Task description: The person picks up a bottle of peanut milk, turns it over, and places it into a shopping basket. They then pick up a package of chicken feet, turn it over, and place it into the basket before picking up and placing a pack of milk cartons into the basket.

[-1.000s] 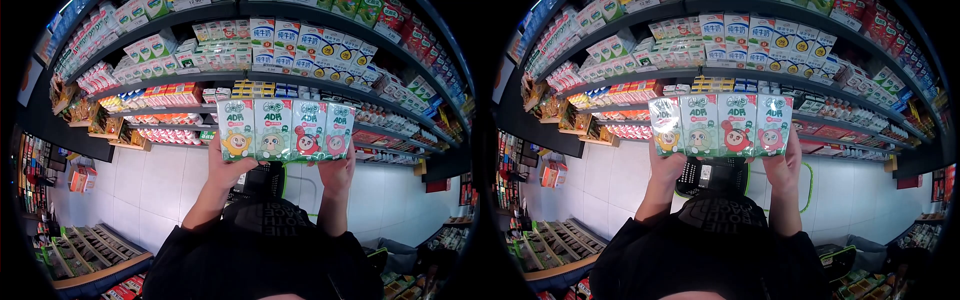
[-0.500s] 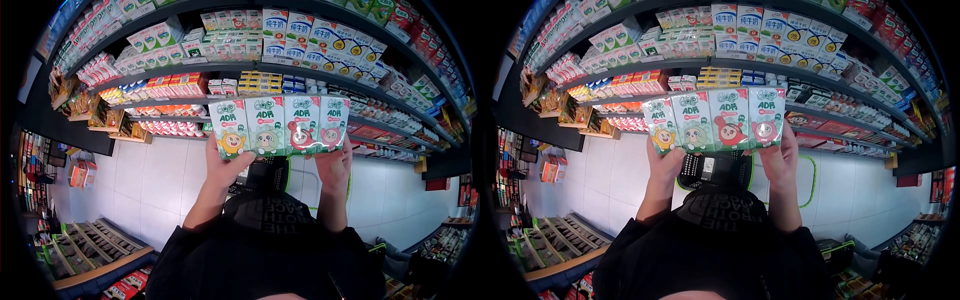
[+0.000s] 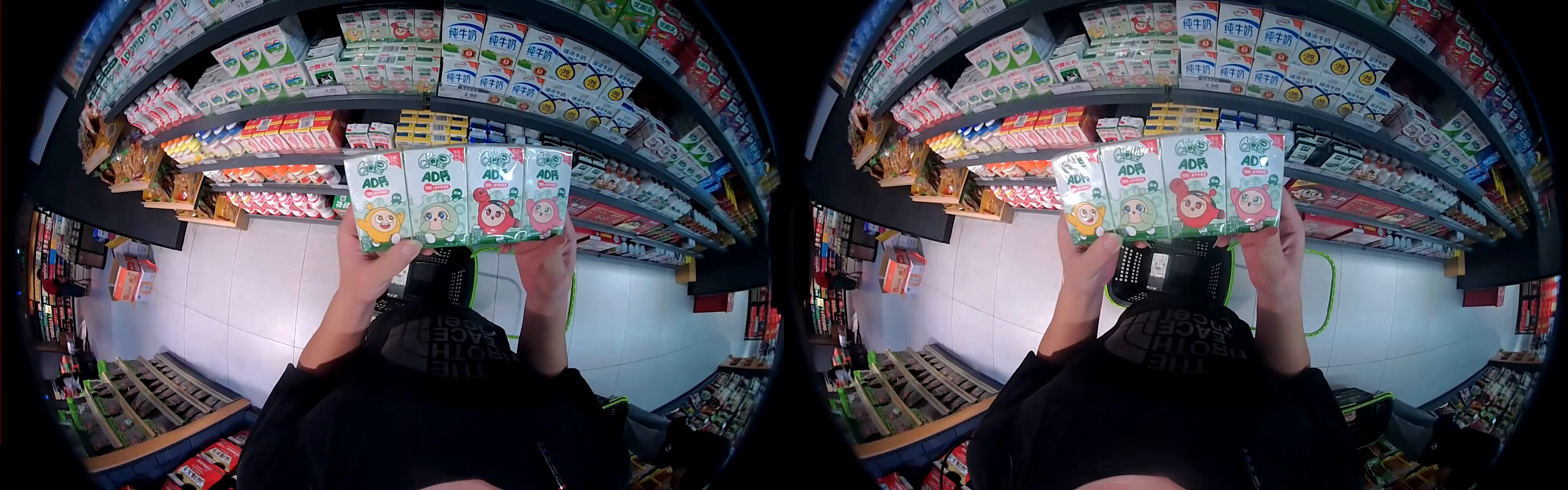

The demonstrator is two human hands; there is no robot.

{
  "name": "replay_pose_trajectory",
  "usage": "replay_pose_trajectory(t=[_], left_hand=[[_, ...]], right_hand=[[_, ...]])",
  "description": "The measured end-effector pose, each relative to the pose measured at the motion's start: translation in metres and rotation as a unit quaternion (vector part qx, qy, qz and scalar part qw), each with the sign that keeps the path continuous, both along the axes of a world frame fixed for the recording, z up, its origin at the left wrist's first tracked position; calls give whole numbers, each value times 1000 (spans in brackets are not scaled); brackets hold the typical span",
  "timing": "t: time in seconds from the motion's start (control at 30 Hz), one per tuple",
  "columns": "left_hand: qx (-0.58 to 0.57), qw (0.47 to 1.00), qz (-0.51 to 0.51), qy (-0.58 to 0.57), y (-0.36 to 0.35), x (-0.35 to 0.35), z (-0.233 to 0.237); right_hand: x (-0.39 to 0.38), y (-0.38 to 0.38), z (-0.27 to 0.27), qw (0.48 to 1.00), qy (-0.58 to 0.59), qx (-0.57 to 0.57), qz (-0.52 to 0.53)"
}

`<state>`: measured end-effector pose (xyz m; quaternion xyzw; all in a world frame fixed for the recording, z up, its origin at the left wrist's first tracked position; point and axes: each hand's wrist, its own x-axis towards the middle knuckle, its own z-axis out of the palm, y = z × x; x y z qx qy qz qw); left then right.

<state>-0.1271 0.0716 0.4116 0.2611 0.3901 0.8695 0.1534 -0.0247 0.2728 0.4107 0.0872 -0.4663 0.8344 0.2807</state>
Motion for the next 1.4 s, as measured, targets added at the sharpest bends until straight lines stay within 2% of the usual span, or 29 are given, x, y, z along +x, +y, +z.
replay_pose_trajectory(t=[0.1,0.2,0.3,0.33,0.43,0.5,0.57,0.6,0.63,0.67,0.73,0.77,0.8,0.87,0.9,1.0,1.13,1.4], left_hand=[[-23,999,-22,-25,-3,-5,-7],[-89,995,-1,40,1,-15,-13],[-131,984,66,97,14,-8,3],[-252,926,173,220,15,-12,2],[-446,759,216,423,21,-8,10],[-405,824,187,351,29,-2,8],[-339,893,160,249,33,3,-7],[-315,908,110,252,31,-1,-11],[-292,921,59,250,29,-6,-15],[-270,931,8,246,28,-9,-12],[-149,980,-109,78,26,-7,0],[-99,987,-108,67,28,-6,-2],[-47,992,-105,57,32,-6,-5],[-20,987,-117,107,29,-14,-12],[-6,984,-124,131,28,-18,-10],[83,987,-117,76,31,-7,-4],[140,979,-140,51,32,-2,-6],[174,970,-159,53,30,-1,-10]], right_hand=[[2,-3,6,995,-60,-5,-78],[-3,-3,8,989,-44,-12,-144],[-6,1,8,974,-31,36,-221],[-6,-2,12,964,-48,86,-246],[-7,-25,28,921,-70,241,-297],[-8,-38,33,881,-46,353,-313],[-3,-44,43,814,-22,498,-297],[-1,-46,58,813,-12,533,-234],[-5,-51,53,831,18,513,-215],[-6,-53,58,817,29,543,-194],[-7,-57,60,783,18,601,-159],[-7,-57,58,766,23,619,-173],[-7,-55,56,748,29,637,-186],[-5,-48,48,704,44,670,-231],[-4,-44,47,699,37,672,-241],[2,-29,41,676,32,681,-282],[1,-27,37,724,42,608,-324],[1,-35,37,725,59,595,-343]])
